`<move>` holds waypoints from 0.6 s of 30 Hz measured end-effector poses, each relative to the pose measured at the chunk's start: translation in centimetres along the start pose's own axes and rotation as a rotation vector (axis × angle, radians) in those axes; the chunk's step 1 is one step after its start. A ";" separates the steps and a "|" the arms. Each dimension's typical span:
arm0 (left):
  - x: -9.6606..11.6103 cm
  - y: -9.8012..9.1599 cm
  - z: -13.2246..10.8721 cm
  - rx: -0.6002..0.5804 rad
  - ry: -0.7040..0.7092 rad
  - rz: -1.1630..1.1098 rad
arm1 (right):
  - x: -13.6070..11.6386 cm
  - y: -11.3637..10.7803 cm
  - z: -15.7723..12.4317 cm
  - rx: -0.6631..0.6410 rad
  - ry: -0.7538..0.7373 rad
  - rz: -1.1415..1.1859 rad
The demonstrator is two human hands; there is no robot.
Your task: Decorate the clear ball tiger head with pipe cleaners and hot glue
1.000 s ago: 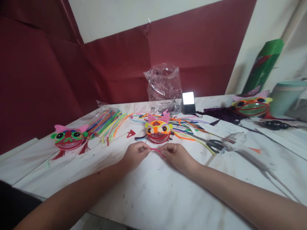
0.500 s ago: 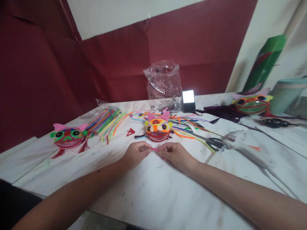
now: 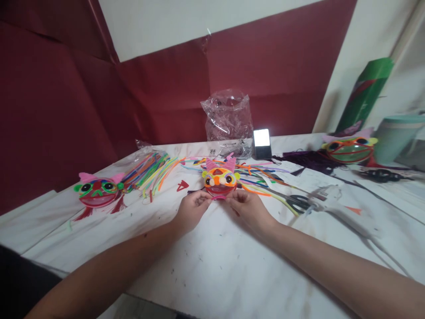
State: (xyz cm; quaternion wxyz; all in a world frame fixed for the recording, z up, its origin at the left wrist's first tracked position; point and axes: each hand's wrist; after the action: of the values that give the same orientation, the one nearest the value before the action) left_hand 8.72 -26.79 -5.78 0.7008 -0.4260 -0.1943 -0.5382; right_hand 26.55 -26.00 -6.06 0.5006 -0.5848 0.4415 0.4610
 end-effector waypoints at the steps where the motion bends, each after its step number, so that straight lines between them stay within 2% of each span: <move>1: -0.1 0.0 -0.1 -0.004 0.019 0.016 | 0.1 0.0 0.0 -0.009 -0.003 -0.008; 4: -0.5 -0.5 -0.2 -0.050 0.150 0.150 | 0.7 0.1 -0.2 -0.015 -0.050 -0.053; 8: -1.4 -3.0 0.8 -0.123 0.367 0.433 | 1.3 0.0 -0.3 0.039 -0.132 -0.115; 12: -1.5 -5.0 1.4 -0.061 0.374 0.505 | 1.0 -0.1 -0.6 0.052 -0.147 -0.195; 15: -0.7 -4.4 0.5 -0.099 0.477 0.470 | 0.7 0.1 -1.5 0.033 -0.200 -0.280; 18: 0.0 -2.7 -1.0 -0.215 0.563 0.475 | 1.0 0.4 -2.5 -0.085 -0.283 -0.363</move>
State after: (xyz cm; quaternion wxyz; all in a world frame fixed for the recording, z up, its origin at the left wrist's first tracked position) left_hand 6.10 -27.73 -5.29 0.7833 -0.3655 0.1675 -0.4741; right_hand 26.61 -28.55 -6.91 0.6070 -0.6047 0.2346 0.4591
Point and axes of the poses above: each hand's wrist, its own z-axis towards the middle knuckle, its own y-axis out of the palm, x = y × z, and after that the axes turned 13 degrees about y, right-handed
